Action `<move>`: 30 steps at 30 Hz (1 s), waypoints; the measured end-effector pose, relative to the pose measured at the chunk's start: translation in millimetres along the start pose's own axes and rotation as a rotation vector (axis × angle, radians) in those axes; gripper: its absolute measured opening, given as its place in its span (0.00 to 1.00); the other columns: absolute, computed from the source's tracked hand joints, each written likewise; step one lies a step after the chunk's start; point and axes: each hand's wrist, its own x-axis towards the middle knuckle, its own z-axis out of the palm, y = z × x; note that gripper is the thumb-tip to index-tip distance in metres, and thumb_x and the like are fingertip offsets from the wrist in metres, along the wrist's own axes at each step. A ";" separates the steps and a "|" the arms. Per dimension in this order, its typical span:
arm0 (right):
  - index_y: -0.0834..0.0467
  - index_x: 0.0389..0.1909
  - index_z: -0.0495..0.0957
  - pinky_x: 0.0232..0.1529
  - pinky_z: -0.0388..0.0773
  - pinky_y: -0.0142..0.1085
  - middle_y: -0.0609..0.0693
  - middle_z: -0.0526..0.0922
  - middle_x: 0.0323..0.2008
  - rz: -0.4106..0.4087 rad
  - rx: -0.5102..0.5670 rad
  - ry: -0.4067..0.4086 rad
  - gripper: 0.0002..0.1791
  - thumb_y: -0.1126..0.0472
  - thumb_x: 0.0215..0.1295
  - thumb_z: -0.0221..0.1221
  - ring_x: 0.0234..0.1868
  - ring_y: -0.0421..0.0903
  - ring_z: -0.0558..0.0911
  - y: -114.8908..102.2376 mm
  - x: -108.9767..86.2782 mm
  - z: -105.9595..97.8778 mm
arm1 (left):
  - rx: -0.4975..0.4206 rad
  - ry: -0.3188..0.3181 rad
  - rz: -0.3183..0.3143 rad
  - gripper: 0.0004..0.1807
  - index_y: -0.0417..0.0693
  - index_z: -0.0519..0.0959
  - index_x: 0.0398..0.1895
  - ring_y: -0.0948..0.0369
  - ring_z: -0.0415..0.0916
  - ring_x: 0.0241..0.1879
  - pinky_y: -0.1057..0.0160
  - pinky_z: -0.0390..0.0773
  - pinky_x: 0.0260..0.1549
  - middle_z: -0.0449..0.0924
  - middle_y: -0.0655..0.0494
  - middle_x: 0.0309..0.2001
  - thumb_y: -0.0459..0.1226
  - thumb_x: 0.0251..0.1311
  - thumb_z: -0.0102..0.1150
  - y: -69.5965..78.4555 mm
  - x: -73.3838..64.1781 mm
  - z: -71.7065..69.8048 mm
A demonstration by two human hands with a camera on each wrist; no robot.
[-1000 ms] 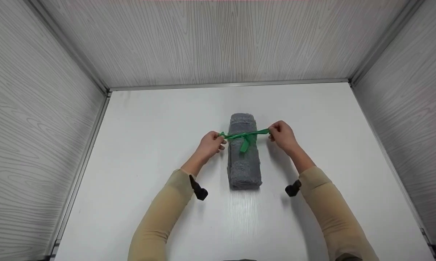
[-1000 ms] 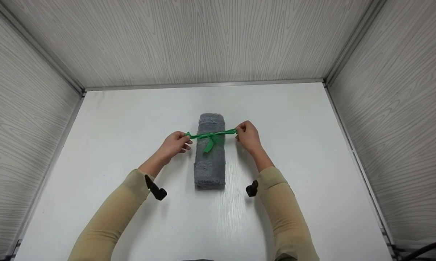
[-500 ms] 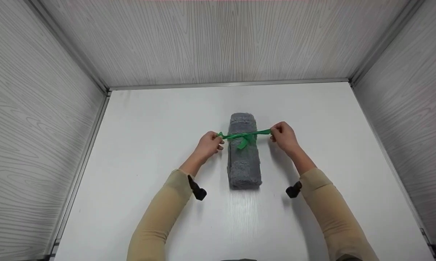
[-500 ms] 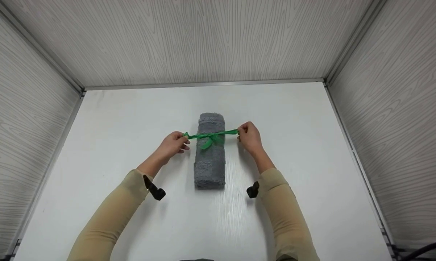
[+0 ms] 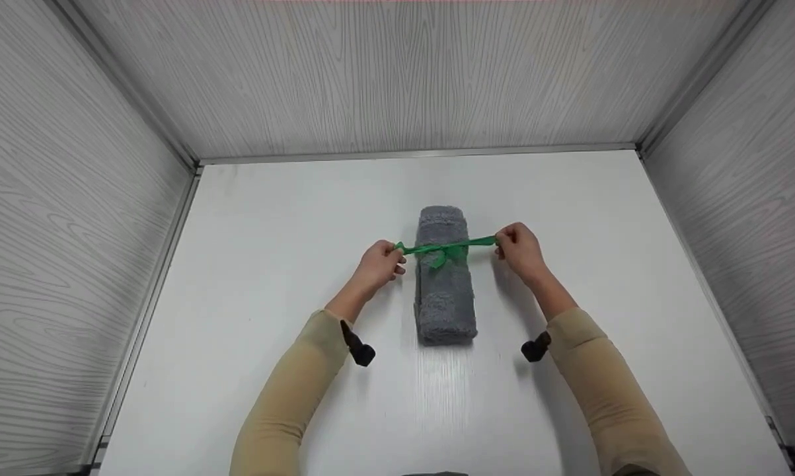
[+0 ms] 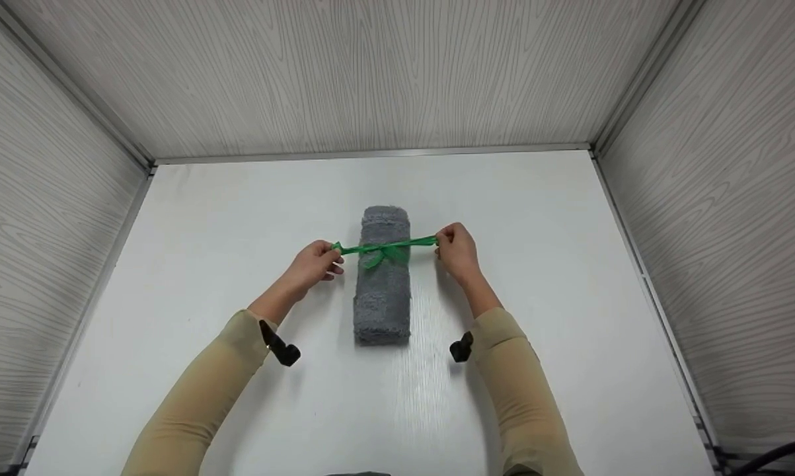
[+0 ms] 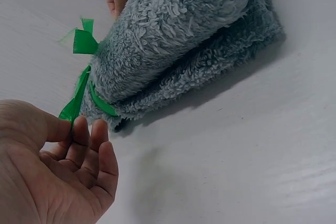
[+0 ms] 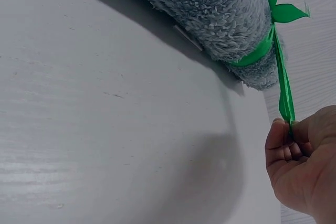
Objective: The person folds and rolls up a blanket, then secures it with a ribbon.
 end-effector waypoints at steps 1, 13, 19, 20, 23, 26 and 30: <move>0.66 0.53 0.71 0.44 0.80 0.42 0.58 0.76 0.42 0.000 -0.002 0.002 0.11 0.62 0.82 0.48 0.40 0.48 0.78 0.2 0.2 -0.2 | 0.001 -0.001 -0.001 0.15 0.38 0.71 0.57 0.52 0.81 0.45 0.49 0.78 0.51 0.78 0.36 0.54 0.40 0.81 0.45 -0.2 0.1 -0.2; 0.65 0.53 0.70 0.40 0.79 0.37 0.58 0.76 0.43 0.024 0.004 0.009 0.11 0.61 0.81 0.48 0.41 0.48 0.78 1.4 1.8 -1.5 | -0.002 0.008 0.002 0.14 0.38 0.71 0.56 0.53 0.81 0.44 0.49 0.79 0.50 0.78 0.38 0.52 0.39 0.81 0.46 0.2 0.4 -2.1; 0.66 0.54 0.72 0.53 0.78 0.48 0.60 0.77 0.47 -0.023 0.076 -0.001 0.14 0.59 0.80 0.51 0.49 0.56 0.78 -1.1 4.2 -3.6 | -0.035 0.014 0.039 0.15 0.40 0.72 0.55 0.49 0.81 0.47 0.46 0.78 0.53 0.76 0.34 0.55 0.43 0.79 0.49 2.7 1.7 -3.2; 0.67 0.54 0.73 0.56 0.78 0.49 0.60 0.77 0.48 -0.044 0.095 -0.003 0.15 0.58 0.79 0.52 0.51 0.56 0.78 -2.3 4.6 -3.7 | -0.039 0.018 0.050 0.16 0.40 0.73 0.54 0.48 0.81 0.47 0.45 0.78 0.53 0.76 0.33 0.55 0.44 0.79 0.50 4.2 2.3 -3.0; 0.68 0.53 0.75 0.60 0.75 0.51 0.60 0.77 0.50 -0.104 0.161 -0.016 0.17 0.57 0.78 0.54 0.52 0.55 0.78 -9.0 5.6 -3.1 | -0.055 0.031 0.082 0.17 0.41 0.74 0.51 0.49 0.81 0.47 0.44 0.77 0.54 0.77 0.34 0.54 0.47 0.78 0.51 10.1 5.1 -0.6; 0.66 0.51 0.75 0.62 0.73 0.49 0.58 0.78 0.49 -0.109 0.224 -0.033 0.16 0.56 0.78 0.55 0.50 0.51 0.78 -22.3 3.6 -1.7 | -0.100 0.031 0.111 0.17 0.42 0.74 0.49 0.47 0.81 0.49 0.42 0.76 0.56 0.78 0.39 0.52 0.48 0.78 0.52 16.9 8.5 4.6; 0.65 0.50 0.74 0.59 0.75 0.42 0.59 0.77 0.46 -0.093 0.350 -0.047 0.13 0.57 0.79 0.55 0.46 0.47 0.80 -33.1 5.3 3.5 | -0.213 0.033 0.128 0.18 0.41 0.75 0.50 0.45 0.80 0.53 0.44 0.76 0.58 0.79 0.46 0.47 0.48 0.78 0.52 24.5 12.1 13.4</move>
